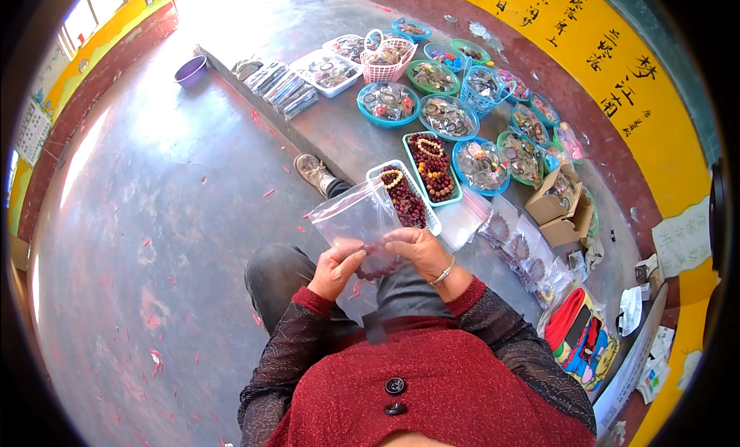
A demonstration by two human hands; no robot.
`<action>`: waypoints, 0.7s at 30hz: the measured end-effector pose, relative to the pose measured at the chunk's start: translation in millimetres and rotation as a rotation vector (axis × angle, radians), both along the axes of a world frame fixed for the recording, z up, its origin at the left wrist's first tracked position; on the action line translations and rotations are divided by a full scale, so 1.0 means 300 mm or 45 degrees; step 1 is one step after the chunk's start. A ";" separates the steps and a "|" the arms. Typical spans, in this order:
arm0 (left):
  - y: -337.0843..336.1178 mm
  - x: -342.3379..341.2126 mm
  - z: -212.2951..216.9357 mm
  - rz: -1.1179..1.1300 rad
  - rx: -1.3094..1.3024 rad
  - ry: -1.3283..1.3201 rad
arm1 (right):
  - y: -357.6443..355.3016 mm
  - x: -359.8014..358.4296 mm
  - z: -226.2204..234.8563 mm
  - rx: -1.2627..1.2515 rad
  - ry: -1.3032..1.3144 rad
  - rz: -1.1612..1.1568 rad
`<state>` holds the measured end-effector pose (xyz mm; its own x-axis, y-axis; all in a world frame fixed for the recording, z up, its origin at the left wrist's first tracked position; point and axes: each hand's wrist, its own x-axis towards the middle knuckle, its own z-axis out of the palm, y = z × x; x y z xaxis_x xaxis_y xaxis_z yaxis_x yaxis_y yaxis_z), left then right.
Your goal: The person sits on the floor and repeatedly picks up beaded bracelets from a white tray, places them into small clear plastic bags, and sets the filled bags aside on the floor.
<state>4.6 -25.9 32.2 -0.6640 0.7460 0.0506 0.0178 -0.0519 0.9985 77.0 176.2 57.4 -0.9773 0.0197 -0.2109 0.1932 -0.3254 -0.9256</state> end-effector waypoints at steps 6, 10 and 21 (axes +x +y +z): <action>0.002 -0.016 0.022 0.159 0.620 -0.629 | 0.015 0.054 0.013 -0.114 -0.171 0.190; 0.007 -0.037 0.003 0.179 0.595 -0.836 | 0.020 0.084 0.016 -0.144 -0.255 0.194; 0.072 0.028 0.123 0.346 0.509 -1.181 | 0.026 0.080 -0.034 -0.506 -0.142 0.076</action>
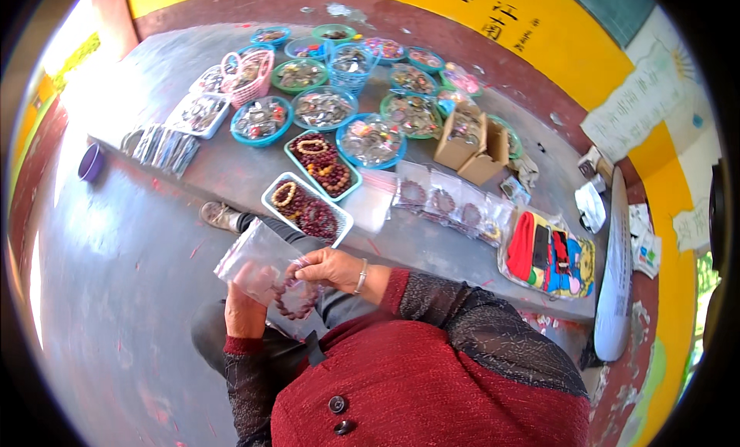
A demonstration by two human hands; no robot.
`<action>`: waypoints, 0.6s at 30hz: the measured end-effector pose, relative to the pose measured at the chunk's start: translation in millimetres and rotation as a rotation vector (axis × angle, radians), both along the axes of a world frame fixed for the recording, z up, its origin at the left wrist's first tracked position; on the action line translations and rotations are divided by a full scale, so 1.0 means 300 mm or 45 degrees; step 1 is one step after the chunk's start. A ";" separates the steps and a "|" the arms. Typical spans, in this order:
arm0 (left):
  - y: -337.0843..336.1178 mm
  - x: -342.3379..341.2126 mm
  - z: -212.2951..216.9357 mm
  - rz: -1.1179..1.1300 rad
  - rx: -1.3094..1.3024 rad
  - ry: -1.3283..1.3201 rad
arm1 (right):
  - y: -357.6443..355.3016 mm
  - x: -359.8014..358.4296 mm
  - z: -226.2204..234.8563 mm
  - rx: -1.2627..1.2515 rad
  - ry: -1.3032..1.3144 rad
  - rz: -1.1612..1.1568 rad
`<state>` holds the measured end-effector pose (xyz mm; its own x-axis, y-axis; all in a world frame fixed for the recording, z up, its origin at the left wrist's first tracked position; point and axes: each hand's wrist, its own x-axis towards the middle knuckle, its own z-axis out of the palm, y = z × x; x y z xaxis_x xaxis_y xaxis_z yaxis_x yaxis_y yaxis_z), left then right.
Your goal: The person sits on the floor and repeatedly picks up beaded bracelets from a white tray, places them into small clear plastic bags, and sets the filled bags aside on the floor.
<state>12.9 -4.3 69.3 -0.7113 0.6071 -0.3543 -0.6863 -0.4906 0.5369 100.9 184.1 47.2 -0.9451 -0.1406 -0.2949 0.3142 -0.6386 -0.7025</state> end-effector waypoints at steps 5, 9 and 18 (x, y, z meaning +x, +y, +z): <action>-0.006 0.007 -0.165 -0.396 -0.160 0.263 | 0.034 0.015 -0.072 -0.080 -0.040 -0.152; -0.022 -0.009 -0.213 -0.341 -0.195 0.193 | 0.091 0.078 -0.070 -0.097 -0.099 -0.256; 0.015 -0.010 -0.186 -0.273 -0.524 0.204 | 0.549 0.395 -0.241 0.134 -0.210 -0.967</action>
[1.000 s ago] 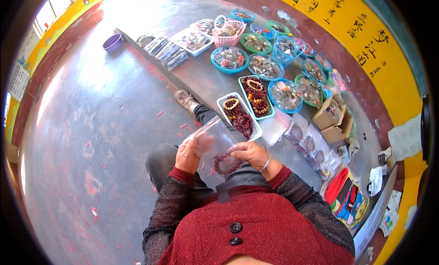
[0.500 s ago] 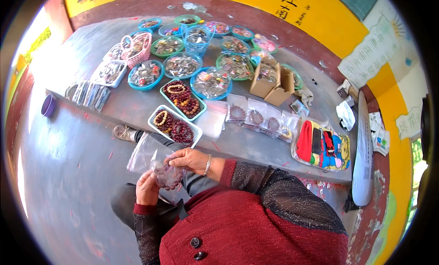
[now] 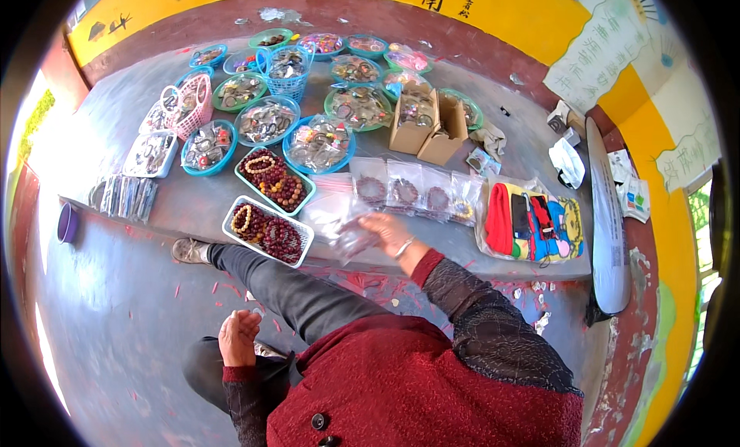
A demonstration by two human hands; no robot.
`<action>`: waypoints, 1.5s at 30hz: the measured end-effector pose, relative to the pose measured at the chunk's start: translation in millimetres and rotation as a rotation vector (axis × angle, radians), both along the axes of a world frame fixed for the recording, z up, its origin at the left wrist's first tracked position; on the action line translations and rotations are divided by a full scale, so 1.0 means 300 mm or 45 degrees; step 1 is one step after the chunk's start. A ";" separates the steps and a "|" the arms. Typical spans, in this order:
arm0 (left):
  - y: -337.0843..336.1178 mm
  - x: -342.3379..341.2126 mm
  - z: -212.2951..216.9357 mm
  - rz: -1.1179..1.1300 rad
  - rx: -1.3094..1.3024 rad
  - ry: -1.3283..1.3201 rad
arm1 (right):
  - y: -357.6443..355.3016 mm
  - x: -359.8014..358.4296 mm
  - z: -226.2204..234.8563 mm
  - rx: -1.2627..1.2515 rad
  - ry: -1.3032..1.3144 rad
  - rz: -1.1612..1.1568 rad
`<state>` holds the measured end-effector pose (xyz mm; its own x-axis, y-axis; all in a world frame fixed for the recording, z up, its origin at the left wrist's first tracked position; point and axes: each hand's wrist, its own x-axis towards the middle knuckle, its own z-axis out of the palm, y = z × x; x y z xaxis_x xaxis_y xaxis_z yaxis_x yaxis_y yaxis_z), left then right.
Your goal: The person sits on the floor and repeatedly picks up beaded bracelets from a white tray, places them into small clear plastic bags, and sets the filled bags aside on the floor.
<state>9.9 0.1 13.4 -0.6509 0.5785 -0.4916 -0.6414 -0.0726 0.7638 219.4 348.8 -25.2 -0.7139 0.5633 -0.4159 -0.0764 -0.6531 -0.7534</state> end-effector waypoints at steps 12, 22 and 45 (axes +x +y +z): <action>0.016 0.005 -0.053 -0.088 -0.260 0.057 | 0.553 0.780 -0.142 0.245 -0.571 -0.820; 0.032 0.009 -0.061 -0.051 -0.449 0.111 | 0.722 0.811 -0.185 0.403 -0.464 -0.820; 0.052 0.024 -0.091 -0.161 -0.517 0.108 | 0.793 0.908 -0.457 0.979 -2.078 -0.307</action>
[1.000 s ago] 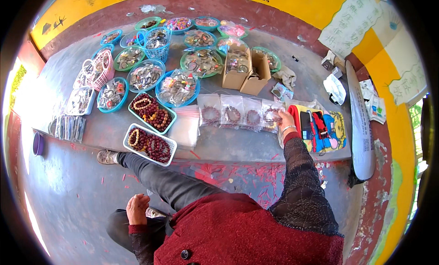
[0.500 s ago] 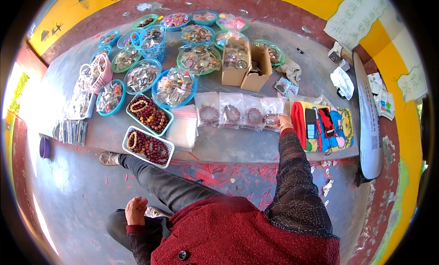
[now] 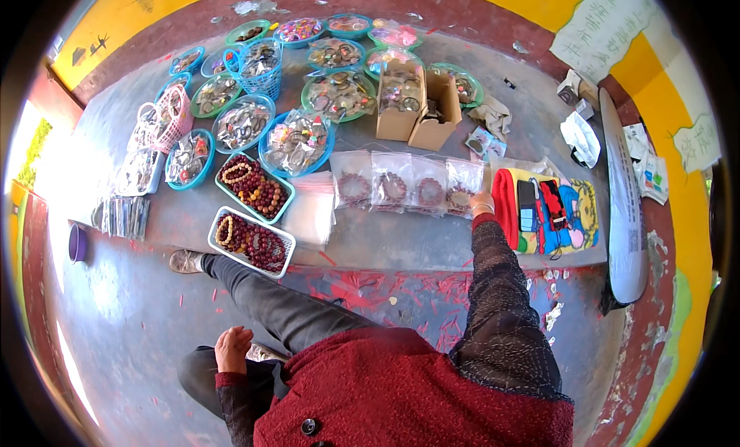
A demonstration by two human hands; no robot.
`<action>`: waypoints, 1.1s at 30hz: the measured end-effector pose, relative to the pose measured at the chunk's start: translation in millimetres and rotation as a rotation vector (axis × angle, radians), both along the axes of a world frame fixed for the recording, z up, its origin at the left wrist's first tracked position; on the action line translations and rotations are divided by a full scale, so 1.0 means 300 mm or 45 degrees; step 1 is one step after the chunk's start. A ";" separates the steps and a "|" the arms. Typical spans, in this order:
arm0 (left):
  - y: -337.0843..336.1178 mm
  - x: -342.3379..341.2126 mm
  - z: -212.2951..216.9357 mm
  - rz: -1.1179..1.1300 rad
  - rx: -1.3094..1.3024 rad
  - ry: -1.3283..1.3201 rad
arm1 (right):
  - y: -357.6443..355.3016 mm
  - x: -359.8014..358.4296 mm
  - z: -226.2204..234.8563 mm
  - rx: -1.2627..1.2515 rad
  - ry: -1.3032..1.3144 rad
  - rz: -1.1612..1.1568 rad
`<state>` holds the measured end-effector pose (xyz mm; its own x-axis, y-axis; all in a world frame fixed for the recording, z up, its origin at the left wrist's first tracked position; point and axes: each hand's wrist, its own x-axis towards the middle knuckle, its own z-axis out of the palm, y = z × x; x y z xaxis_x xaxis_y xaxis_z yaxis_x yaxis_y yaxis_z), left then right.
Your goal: The person sits on the floor and repeatedly picks up beaded bracelets from a white tray, places them into small clear plastic bags, and sets the filled bags aside on the floor.
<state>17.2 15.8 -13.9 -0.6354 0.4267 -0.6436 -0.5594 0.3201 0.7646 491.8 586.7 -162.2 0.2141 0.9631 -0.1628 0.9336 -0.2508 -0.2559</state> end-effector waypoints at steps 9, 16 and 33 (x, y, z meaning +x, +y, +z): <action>-0.002 -0.005 -0.025 -0.091 0.051 0.064 | -0.082 -0.135 0.120 0.560 0.063 -0.012; -0.026 -0.025 -0.013 0.107 0.157 0.287 | -0.288 -0.566 0.287 0.593 0.446 0.548; -0.078 -0.265 0.033 0.313 0.270 0.485 | -0.845 -1.133 -0.002 -0.662 0.964 0.038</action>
